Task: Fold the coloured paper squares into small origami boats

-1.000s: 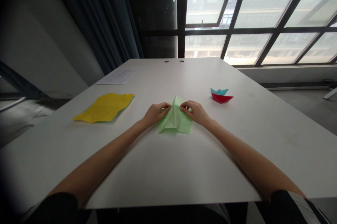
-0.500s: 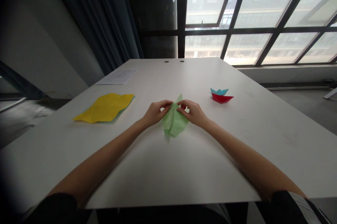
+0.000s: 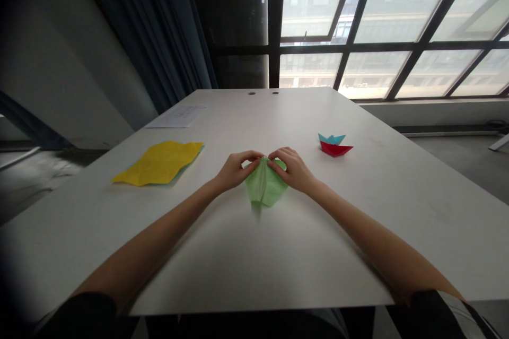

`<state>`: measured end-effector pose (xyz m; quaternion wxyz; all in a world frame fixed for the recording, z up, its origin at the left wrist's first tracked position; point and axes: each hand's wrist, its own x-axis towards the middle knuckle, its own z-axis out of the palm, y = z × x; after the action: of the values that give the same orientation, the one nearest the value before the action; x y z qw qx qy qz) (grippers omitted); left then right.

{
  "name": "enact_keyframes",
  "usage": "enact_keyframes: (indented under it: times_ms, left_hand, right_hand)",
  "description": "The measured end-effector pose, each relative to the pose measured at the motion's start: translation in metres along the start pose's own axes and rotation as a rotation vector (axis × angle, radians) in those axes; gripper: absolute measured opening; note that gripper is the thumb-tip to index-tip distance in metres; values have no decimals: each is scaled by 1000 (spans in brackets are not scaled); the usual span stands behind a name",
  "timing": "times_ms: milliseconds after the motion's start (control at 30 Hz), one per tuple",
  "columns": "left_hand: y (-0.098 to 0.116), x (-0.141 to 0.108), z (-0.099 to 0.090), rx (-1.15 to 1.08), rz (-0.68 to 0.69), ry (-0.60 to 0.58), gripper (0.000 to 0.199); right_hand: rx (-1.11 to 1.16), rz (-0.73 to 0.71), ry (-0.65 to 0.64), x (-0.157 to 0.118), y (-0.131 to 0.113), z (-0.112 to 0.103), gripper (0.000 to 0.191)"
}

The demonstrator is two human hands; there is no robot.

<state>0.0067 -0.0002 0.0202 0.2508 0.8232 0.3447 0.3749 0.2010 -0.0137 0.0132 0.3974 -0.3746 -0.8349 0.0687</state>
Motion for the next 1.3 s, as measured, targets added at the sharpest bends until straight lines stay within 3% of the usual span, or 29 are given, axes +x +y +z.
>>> enact_keyframes:
  times_ms: [233,433,733,900,1033,1300]
  left_hand:
    - [1,-1,1,-2,67,43,18]
    - [6,0,-2,20,45,-79,30]
    - [2,2,-5,-88,-13,-208,16]
    - [-8,5,-3,-362,-214,-173,22]
    - [-17,5,-2,-478,-334,-129,31]
    - [-24,5,-2,-480,-340,-66,37]
  right_hand:
    - [76,130,56,1,1,1,19]
    - [47,194,80,1,2,3,22]
    - [92,272,125,1,2,3,23]
    - [438,426,-40,2,12,3,32]
    - [717,463,-155,1,21,4,43]
    - [771,464,-312,-4,34,6,54]
